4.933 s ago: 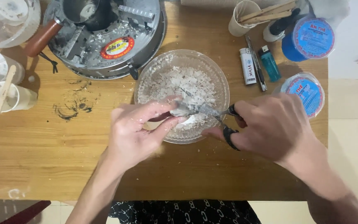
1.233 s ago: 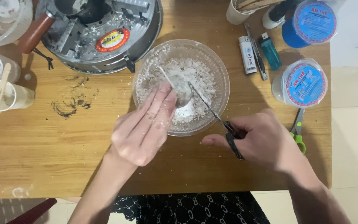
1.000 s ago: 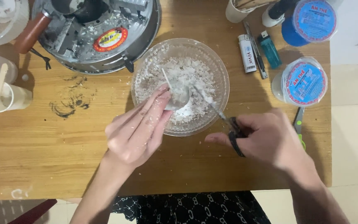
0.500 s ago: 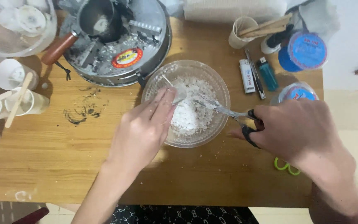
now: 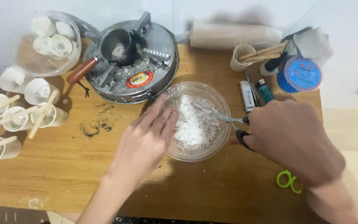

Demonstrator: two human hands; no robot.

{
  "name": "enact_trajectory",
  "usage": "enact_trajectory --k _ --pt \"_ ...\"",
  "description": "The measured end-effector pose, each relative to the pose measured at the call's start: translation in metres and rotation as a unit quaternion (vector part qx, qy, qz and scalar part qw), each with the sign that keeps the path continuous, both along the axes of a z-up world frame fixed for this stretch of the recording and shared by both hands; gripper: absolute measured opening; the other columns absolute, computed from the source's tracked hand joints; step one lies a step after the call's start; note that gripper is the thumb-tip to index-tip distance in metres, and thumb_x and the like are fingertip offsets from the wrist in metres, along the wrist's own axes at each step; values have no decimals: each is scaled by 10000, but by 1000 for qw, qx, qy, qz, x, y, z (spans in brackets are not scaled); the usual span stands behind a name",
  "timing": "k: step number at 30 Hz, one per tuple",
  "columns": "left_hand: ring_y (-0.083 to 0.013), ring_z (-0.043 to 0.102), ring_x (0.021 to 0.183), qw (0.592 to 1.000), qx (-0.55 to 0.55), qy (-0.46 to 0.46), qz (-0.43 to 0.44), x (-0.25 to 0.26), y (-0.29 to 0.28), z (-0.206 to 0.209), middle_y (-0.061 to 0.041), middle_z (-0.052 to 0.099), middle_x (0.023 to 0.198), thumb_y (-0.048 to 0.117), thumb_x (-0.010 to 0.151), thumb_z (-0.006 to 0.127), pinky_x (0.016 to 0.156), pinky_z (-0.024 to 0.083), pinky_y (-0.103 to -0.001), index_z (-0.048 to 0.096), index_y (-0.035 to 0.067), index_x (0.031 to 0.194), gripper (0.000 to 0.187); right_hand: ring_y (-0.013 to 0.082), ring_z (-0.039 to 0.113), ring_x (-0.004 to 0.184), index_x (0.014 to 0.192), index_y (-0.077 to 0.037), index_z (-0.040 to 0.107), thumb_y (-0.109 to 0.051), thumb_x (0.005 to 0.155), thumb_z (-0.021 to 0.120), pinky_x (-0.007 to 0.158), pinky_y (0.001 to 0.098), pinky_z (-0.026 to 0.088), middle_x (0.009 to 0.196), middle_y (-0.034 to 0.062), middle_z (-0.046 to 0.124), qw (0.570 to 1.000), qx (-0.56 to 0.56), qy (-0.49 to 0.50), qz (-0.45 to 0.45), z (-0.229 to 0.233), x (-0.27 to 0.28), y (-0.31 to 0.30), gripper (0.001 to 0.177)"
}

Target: Cutting a piece of wax with scissors, lighting a small gas burner, and melting the wax in a metal pot.

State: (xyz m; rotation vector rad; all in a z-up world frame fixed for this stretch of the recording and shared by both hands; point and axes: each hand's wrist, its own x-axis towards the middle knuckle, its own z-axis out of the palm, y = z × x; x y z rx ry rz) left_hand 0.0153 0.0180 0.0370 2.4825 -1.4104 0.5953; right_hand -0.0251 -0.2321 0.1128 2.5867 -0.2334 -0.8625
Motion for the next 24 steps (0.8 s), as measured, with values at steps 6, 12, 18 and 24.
enact_trajectory --k 6,12,18,24 --pt "-488 116 1582 983 -172 60 -36 -7 -27 0 -80 172 1693 200 1088 827 1351 179 -732 708 41 1269 268 313 715 706 774 -171 758 -969 826 431 575 452 528 746 20 745 999 10 37 34 -2 0 1 864" --pt "-360 382 1491 972 -154 49 -171 -4 -59 10 -216 480 1532 -61 1071 713 1227 156 -762 746 -80 1141 79 291 681 696 682 -172 697 -715 890 500 626 430 466 711 14 713 996 41 35 74 -1 -5 -2 614" --pt "-267 401 1429 972 -174 0 -160 16 -57 5 -217 609 1404 -27 1038 704 1211 334 -647 684 -122 1123 128 341 694 757 731 -201 723 -997 772 545 705 440 506 751 40 734 996 61 21 69 6 -5 -16 816" --pt "-225 304 1485 989 -112 -43 -84 17 -53 3 -186 565 1488 -32 1025 775 1241 262 -614 710 -64 1302 286 312 694 783 755 -201 714 -990 755 595 688 420 509 767 18 745 997 64 42 2 21 -4 -16 798"
